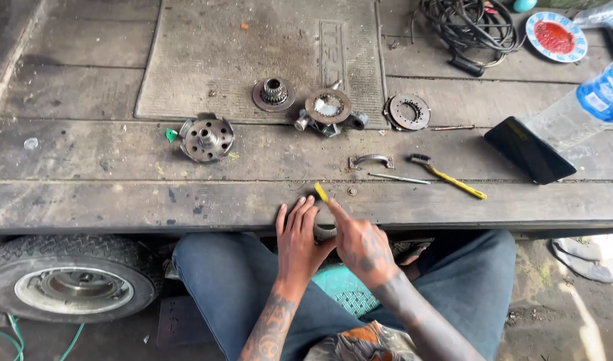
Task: The person is cleaning a metal motorcycle clutch plate by scraping its surface with a small brush.
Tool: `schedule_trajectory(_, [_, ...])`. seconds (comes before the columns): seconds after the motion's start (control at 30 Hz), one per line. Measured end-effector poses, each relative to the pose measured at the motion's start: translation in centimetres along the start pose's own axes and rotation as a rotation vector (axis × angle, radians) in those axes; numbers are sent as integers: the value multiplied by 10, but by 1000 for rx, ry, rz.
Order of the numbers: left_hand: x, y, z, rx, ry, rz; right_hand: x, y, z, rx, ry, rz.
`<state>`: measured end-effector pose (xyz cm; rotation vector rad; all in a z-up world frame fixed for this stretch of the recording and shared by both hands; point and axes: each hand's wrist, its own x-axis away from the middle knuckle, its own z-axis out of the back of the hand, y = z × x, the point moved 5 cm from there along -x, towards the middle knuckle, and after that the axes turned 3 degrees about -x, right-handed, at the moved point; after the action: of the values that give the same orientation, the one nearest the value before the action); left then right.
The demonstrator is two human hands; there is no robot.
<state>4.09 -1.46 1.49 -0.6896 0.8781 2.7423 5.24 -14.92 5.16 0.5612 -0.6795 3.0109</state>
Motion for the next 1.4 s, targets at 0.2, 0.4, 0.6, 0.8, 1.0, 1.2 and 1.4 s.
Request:
schedule_trajectory(0.2, [9, -2, -7, -2, -24, 35, -7, 10, -10, 11, -4, -36])
schedule_trajectory(0.4, [4, -4, -6, 34, -45, 38, 12, 12, -4, 44, -12, -33])
schedule_trajectory(0.6, [6, -2, -3, -12, 28, 20, -9, 2, -11, 30, 31, -4])
schedule_trajectory(0.8, [9, -7, -9, 8, 78, 22, 10, 10, -6, 9, 13, -57])
schedule_trajectory(1.0, [7, -2, -3, 12, 106, 17, -16, 5, -7, 31, 24, -25])
schedule_trajectory(1.2, [3, -2, -2, -9, 149, 3, 3, 12, 0, 45, -3, -29])
schedule_trajectory(1.4, [5, 1, 4, 0, 118, 27, -2, -3, -3, 23, -1, -35])
